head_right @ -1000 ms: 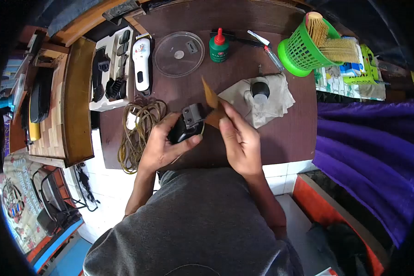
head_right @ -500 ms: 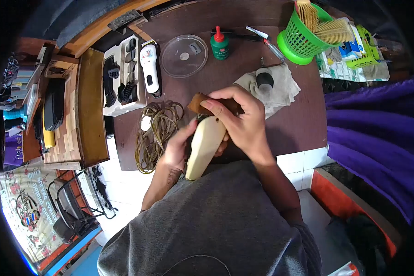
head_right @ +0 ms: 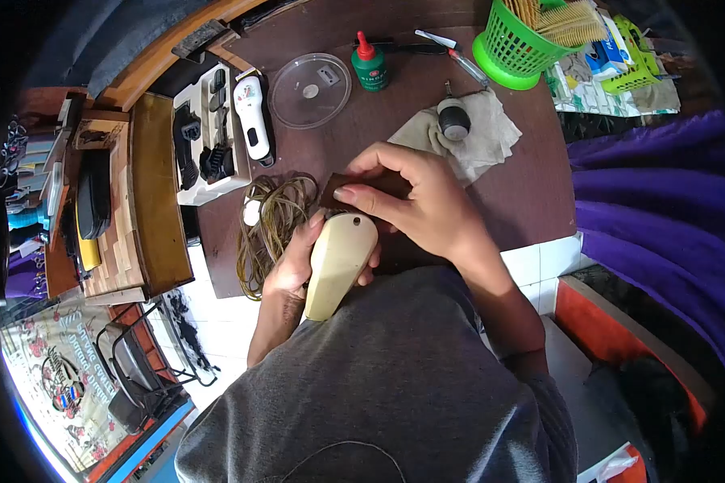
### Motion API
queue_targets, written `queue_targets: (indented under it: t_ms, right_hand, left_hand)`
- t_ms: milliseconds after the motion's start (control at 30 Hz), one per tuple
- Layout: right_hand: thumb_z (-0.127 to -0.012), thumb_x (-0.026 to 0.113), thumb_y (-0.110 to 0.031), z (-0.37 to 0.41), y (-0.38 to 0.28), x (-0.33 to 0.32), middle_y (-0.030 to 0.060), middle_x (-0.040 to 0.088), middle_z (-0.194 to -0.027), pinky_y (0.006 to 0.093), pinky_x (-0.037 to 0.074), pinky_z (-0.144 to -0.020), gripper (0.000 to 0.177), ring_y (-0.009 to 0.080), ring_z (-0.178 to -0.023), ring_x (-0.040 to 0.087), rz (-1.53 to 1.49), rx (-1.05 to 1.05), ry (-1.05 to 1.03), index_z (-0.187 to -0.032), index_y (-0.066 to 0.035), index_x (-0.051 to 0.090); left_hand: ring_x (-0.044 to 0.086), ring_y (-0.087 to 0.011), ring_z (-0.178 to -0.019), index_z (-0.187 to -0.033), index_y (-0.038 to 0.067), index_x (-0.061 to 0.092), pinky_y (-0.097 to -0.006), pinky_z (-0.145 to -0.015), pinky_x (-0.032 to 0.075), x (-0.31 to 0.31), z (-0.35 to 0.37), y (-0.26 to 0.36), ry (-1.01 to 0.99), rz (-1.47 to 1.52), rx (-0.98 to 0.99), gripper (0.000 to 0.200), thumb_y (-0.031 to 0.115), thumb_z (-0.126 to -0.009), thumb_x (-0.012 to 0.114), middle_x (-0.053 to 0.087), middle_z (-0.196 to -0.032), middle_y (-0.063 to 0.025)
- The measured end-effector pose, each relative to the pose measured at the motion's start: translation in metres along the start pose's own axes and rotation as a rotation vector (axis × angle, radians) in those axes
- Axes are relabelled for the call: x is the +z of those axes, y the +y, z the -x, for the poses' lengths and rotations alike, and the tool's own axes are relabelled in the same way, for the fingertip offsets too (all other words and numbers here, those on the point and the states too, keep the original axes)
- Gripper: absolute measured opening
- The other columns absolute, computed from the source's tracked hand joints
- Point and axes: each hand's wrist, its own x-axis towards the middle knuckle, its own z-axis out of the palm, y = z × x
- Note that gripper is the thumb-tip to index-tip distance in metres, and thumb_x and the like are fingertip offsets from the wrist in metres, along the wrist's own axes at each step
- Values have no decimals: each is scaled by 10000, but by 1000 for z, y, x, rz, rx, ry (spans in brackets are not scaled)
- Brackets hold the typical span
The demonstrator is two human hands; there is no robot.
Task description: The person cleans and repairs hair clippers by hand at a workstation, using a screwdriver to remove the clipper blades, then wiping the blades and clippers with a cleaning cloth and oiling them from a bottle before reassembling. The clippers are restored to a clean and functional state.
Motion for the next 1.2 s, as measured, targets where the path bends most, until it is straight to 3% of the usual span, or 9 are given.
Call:
queue_targets:
  t_ms: [300,500,633,700,900,1000,1033,1100,1200]
  right_hand:
    - [-906,722,-90,17,11,-22,70,714,-891,241,524,-656,190,108,-788,687,46,-70,24,-1059,22,707]
    - [-924,694,-69,22,0,-7,70,710,-875,234,506,-677,177,104,-750,664,224,-161,629,-1079,15,682]
    - [-911,691,-161,14,-9,17,174,661,-1232,410,475,-986,390,370,-1154,624,530,-527,196,-1266,-9,634]
    - [-873,700,-153,3,3,41,218,490,-1458,428,419,-1083,548,376,-1333,503,586,-531,202,-1374,13,552]
    - [-880,722,-231,5,9,39,215,431,-1501,449,412,-1088,636,374,-1354,471,794,-648,162,-1417,21,494]
    - [-900,698,-262,5,-1,38,240,436,-1489,444,420,-1075,644,377,-1331,492,792,-578,207,-1416,55,478]
    - [-900,698,-262,4,-2,38,240,436,-1489,444,420,-1075,644,377,-1331,492,795,-577,210,-1416,55,478]
    - [-936,653,-242,1,-3,40,268,464,-1464,449,396,-1094,593,394,-1339,494,704,-497,261,-1414,67,485]
    - [-943,645,-253,6,-11,44,283,428,-1487,439,401,-1090,615,403,-1348,482,735,-537,232,-1419,91,461]
  left_hand:
    - [699,-235,-779,-1292,-23,559,-326,-713,576,-6,-5,-4,-22,-8,40,780,673,-957,452,694,-1028,-182]
    - [659,-257,-831,-1326,-21,522,-358,-751,540,4,-12,2,234,6,150,899,756,-916,338,653,-1068,-205]
    - [598,-214,-1169,-1408,17,464,-368,-1021,462,22,-18,9,452,-88,359,624,497,-1072,248,597,-1300,-141]
    - [513,-221,-1299,-1476,15,375,-379,-1107,391,14,-18,2,369,-178,466,562,398,-1089,235,501,-1436,-148]
    - [547,-243,-1207,-1384,36,413,-389,-1029,439,22,-24,19,442,-22,437,442,347,-1091,298,536,-1328,-159]
    - [572,-267,-1135,-1387,22,457,-371,-996,436,22,-32,9,605,-461,543,465,348,-1086,316,559,-1215,-119]
    - [538,-296,-1176,-1423,10,415,-382,-998,430,14,-31,6,575,-1126,764,500,350,-1058,378,532,-1256,-161]
    - [503,-319,-1211,-1441,5,395,-408,-1019,414,24,-36,-3,443,-510,738,513,295,-1021,450,470,-1323,-194]
    - [483,-328,-1224,-1427,8,407,-398,-1033,408,16,-32,0,649,-685,688,493,185,-982,525,398,-1364,-181]
